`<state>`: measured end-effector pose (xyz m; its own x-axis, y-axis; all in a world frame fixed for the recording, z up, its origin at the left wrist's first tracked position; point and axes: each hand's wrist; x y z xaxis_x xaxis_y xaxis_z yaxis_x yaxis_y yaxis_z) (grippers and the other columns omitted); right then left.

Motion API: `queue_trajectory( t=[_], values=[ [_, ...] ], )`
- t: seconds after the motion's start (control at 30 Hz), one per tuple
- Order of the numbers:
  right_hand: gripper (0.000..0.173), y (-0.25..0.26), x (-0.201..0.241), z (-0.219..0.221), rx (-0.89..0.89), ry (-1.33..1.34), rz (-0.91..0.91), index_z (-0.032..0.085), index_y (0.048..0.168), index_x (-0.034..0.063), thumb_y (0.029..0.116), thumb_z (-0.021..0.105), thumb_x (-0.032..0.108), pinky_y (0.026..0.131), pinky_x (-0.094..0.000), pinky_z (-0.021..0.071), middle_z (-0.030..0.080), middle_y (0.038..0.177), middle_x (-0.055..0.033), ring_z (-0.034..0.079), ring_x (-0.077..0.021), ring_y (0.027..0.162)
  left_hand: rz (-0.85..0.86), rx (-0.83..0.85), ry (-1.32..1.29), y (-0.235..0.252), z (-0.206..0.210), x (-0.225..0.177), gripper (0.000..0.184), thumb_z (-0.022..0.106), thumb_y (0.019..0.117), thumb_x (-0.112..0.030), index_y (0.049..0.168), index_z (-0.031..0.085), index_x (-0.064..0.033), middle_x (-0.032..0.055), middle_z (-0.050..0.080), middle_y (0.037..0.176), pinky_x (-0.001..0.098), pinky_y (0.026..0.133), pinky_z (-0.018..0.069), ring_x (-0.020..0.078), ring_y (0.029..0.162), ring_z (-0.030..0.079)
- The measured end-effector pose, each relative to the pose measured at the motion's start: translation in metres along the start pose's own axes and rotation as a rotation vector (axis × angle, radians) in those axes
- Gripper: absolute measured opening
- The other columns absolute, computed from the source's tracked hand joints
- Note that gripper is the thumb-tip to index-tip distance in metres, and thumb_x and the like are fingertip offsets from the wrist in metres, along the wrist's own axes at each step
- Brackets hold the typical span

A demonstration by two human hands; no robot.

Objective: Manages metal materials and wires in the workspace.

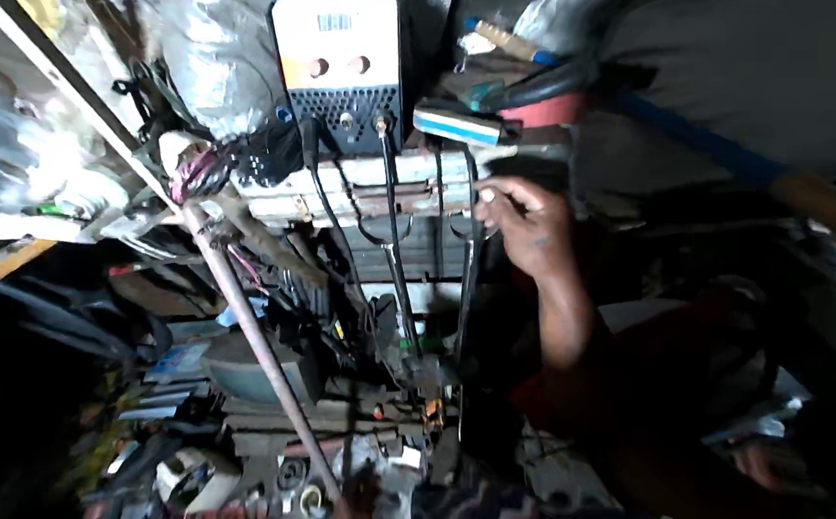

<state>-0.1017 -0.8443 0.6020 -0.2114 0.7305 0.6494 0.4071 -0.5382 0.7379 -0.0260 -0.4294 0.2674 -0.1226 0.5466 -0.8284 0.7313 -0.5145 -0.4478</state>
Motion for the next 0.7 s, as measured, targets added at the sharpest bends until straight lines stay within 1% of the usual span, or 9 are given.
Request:
queue_trajectory(
  t=[0.03, 0.07, 0.17, 0.27, 0.37, 0.5, 0.6, 0.63, 0.7],
  values=[
    [0.024, -0.002, -0.004, 0.003, 0.000, 0.020, 0.025, 0.071, 0.118, 0.0041, 0.1053, 0.057, 0.018, 0.073, -0.0260, 0.0612, 0.073, 0.090, -0.0020, 0.070, -0.0065, 0.077, 0.070, -0.015, 0.024, 0.012, -0.006, 0.005, 0.032, 0.057, 0.1051, -0.024, 0.131, 0.066, -0.0064, 0.0113, 0.073, 0.104, 0.0442, 0.079, 0.0621, 0.0209, 0.087, 0.072],
    [0.023, -0.006, -0.008, 0.006, 0.012, 0.038, 0.042, 0.071, 0.116, 0.0038, 0.1055, 0.057, 0.018, 0.072, -0.0262, 0.0620, 0.073, 0.089, -0.0016, 0.070, -0.0069, 0.076, 0.134, -0.015, 0.061, 0.023, -0.013, 0.003, 0.033, 0.056, 0.1055, -0.025, 0.132, 0.065, -0.0088, 0.0089, 0.074, 0.107, 0.0431, 0.081, 0.0629, 0.0191, 0.089, 0.073],
    [0.021, -0.021, -0.019, 0.024, 0.106, 0.073, 0.120, 0.072, 0.114, 0.0029, 0.1047, 0.059, 0.016, 0.067, -0.0274, 0.0625, 0.074, 0.088, -0.0034, 0.071, -0.0095, 0.073, 0.245, -0.001, 0.136, 0.042, -0.032, -0.043, 0.034, 0.053, 0.1065, -0.025, 0.135, 0.064, -0.0119, 0.0060, 0.073, 0.116, 0.0422, 0.086, 0.0626, 0.0175, 0.097, 0.073],
    [0.022, -0.037, -0.040, 0.047, 0.320, -0.003, 0.291, 0.073, 0.116, 0.0077, 0.1051, 0.059, 0.020, 0.071, -0.0304, 0.0629, 0.075, 0.096, -0.0046, 0.072, -0.0113, 0.077, 0.351, 0.008, 0.141, 0.048, -0.044, -0.091, 0.034, 0.051, 0.1070, -0.020, 0.137, 0.061, -0.0075, 0.0072, 0.072, 0.120, 0.0403, 0.090, 0.0622, 0.0175, 0.100, 0.073],
    [0.025, -0.056, -0.068, 0.069, 0.477, -0.066, 0.419, 0.071, 0.122, 0.0091, 0.1061, 0.056, 0.021, 0.078, -0.0359, 0.0626, 0.074, 0.106, -0.0074, 0.072, -0.0148, 0.084, 0.377, 0.035, 0.152, 0.056, -0.050, -0.110, 0.034, 0.050, 0.1073, -0.019, 0.137, 0.061, -0.0060, 0.0077, 0.071, 0.122, 0.0386, 0.089, 0.0619, 0.0169, 0.101, 0.072],
    [0.037, -0.086, -0.107, 0.096, 0.625, -0.111, 0.540, 0.061, 0.140, 0.0137, 0.1038, 0.059, 0.020, 0.085, -0.0421, 0.0631, 0.069, 0.124, -0.0089, 0.073, -0.0196, 0.098, 0.269, 0.081, 0.158, 0.068, -0.049, -0.085, 0.033, 0.052, 0.1080, -0.024, 0.135, 0.062, -0.0086, 0.0073, 0.072, 0.117, 0.0384, 0.088, 0.0615, 0.0159, 0.098, 0.073],
    [0.064, -0.109, -0.130, 0.120, 0.722, -0.117, 0.593, 0.040, 0.159, 0.0196, 0.0982, 0.062, 0.013, 0.093, -0.0436, 0.0589, 0.060, 0.144, -0.0079, 0.067, -0.0221, 0.116, 0.153, 0.130, 0.153, 0.074, -0.044, -0.036, 0.034, 0.053, 0.1077, -0.026, 0.137, 0.062, -0.0112, 0.0095, 0.072, 0.117, 0.0423, 0.087, 0.0612, 0.0188, 0.096, 0.072],
    [0.072, -0.117, -0.135, 0.130, 0.750, -0.113, 0.623, 0.034, 0.162, 0.0205, 0.0960, 0.063, 0.011, 0.096, -0.0421, 0.0574, 0.056, 0.150, -0.0068, 0.066, -0.0214, 0.120, 0.102, 0.143, 0.150, 0.075, -0.042, -0.018, 0.035, 0.052, 0.1077, -0.027, 0.138, 0.062, -0.0115, 0.0101, 0.071, 0.117, 0.0429, 0.087, 0.0608, 0.0192, 0.096, 0.072],
    [0.082, -0.131, -0.145, 0.150, 0.795, -0.080, 0.672, 0.025, 0.164, 0.0166, 0.0943, 0.066, 0.008, 0.101, -0.0401, 0.0561, 0.050, 0.155, -0.0087, 0.063, -0.0224, 0.126, 0.009, 0.158, 0.156, 0.073, -0.038, 0.014, 0.037, 0.052, 0.1075, -0.028, 0.138, 0.061, -0.0091, 0.0127, 0.070, 0.120, 0.0445, 0.089, 0.0599, 0.0212, 0.098, 0.071]
  ],
)
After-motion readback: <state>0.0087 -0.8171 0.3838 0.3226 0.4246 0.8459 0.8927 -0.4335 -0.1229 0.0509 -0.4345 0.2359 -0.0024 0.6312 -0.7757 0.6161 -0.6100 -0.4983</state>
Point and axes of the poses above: each hand's wrist, its own y-axis towards the middle knuckle, its own z-axis out of the palm, x = y × z
